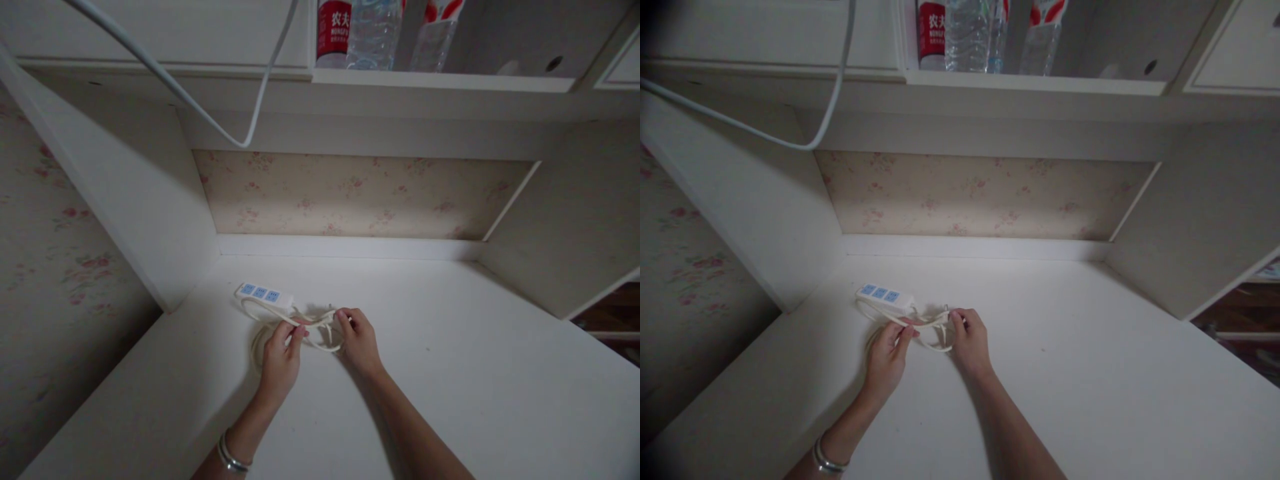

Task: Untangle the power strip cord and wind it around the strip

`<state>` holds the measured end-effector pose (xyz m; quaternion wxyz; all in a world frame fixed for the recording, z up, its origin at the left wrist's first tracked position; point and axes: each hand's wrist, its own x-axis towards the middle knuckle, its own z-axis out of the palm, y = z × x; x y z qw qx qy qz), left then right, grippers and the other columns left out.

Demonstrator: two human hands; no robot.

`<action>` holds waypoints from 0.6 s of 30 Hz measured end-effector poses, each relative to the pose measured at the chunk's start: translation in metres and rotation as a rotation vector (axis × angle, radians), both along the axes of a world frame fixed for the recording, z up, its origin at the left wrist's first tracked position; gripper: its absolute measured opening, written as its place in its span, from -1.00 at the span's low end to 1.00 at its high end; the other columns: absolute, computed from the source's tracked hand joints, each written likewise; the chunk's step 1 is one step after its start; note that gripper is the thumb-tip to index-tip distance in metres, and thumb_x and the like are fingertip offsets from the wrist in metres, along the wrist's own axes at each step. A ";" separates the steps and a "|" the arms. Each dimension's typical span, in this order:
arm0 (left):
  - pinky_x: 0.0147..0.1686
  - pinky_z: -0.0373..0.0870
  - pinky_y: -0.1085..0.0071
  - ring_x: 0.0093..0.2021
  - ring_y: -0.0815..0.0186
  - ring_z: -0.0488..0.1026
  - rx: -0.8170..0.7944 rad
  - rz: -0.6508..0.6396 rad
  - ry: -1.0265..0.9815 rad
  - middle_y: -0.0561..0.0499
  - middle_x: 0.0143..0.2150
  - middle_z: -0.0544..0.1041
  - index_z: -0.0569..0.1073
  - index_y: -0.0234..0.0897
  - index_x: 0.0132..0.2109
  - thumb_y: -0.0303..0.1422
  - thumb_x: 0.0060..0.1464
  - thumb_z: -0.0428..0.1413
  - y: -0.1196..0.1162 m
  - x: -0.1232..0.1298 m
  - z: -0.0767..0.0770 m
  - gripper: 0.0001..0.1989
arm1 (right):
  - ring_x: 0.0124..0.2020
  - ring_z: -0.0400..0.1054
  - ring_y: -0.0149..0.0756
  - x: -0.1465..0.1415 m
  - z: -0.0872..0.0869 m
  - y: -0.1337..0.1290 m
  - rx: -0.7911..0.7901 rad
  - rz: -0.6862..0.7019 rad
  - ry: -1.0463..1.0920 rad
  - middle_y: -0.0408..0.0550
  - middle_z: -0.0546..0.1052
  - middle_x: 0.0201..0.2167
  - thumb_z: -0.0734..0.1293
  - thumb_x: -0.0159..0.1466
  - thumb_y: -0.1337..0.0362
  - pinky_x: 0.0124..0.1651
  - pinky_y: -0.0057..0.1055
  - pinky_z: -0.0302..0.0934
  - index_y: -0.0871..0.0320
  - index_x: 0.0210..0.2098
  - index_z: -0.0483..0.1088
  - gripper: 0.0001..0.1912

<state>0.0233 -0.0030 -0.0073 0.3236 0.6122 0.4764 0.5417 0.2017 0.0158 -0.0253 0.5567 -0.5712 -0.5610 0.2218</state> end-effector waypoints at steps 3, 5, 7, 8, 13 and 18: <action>-0.19 0.39 0.36 -0.24 0.26 0.51 -0.028 -0.067 -0.075 -0.09 -0.18 0.56 0.42 -0.27 -0.17 -0.22 0.20 -0.01 -0.001 0.002 0.000 -0.78 | -0.33 0.33 -0.27 -0.001 0.000 0.001 -0.028 -0.012 0.056 -0.03 0.51 -0.34 0.20 0.28 0.03 -0.22 -0.34 0.20 0.16 -0.30 0.47 -0.65; -0.20 0.40 0.37 -0.24 0.25 0.52 -0.033 -0.088 -0.081 -0.08 -0.21 0.56 0.42 -0.26 -0.19 -0.22 0.19 0.00 0.000 0.002 -0.001 -0.79 | -0.33 0.33 -0.27 -0.002 0.002 -0.001 0.007 -0.018 0.061 -0.03 0.50 -0.36 0.21 0.27 0.03 -0.23 -0.35 0.20 0.16 -0.31 0.47 -0.65; -0.24 0.40 0.38 -0.27 0.24 0.51 -0.046 -0.117 -0.056 -0.07 -0.26 0.57 0.42 -0.26 -0.24 -0.23 0.18 0.02 -0.001 0.002 -0.002 -0.80 | -0.33 0.32 -0.27 -0.003 0.003 -0.002 0.055 0.000 0.022 -0.03 0.50 -0.38 0.21 0.27 0.03 -0.24 -0.36 0.20 0.15 -0.32 0.48 -0.65; -0.26 0.40 0.38 -0.29 0.24 0.51 -0.053 -0.138 -0.044 -0.06 -0.29 0.57 0.42 -0.26 -0.27 -0.23 0.18 0.02 -0.001 0.002 -0.003 -0.80 | -0.33 0.32 -0.28 -0.002 0.004 -0.003 0.070 0.009 0.002 -0.03 0.49 -0.39 0.21 0.27 0.03 -0.25 -0.36 0.19 0.15 -0.32 0.48 -0.65; -0.29 0.41 0.39 -0.34 0.26 0.51 -0.068 -0.174 -0.116 -0.04 -0.35 0.55 0.43 -0.27 -0.27 -0.22 0.17 0.03 -0.004 0.002 0.000 -0.79 | -0.37 0.34 -0.27 0.008 -0.006 0.005 -0.024 -0.067 0.082 -0.01 0.53 -0.36 0.23 0.22 -0.05 -0.29 -0.37 0.21 0.17 -0.30 0.50 -0.58; -0.21 0.45 0.33 -0.28 0.27 0.53 -0.101 -0.094 -0.454 -0.03 -0.23 0.55 0.36 -0.26 -0.18 -0.18 0.15 0.07 0.001 -0.006 0.005 -0.77 | -0.43 0.35 -0.27 0.023 -0.016 0.015 -0.163 -0.118 0.146 0.02 0.53 -0.33 0.25 0.18 -0.10 -0.35 -0.35 0.22 0.22 -0.24 0.50 -0.50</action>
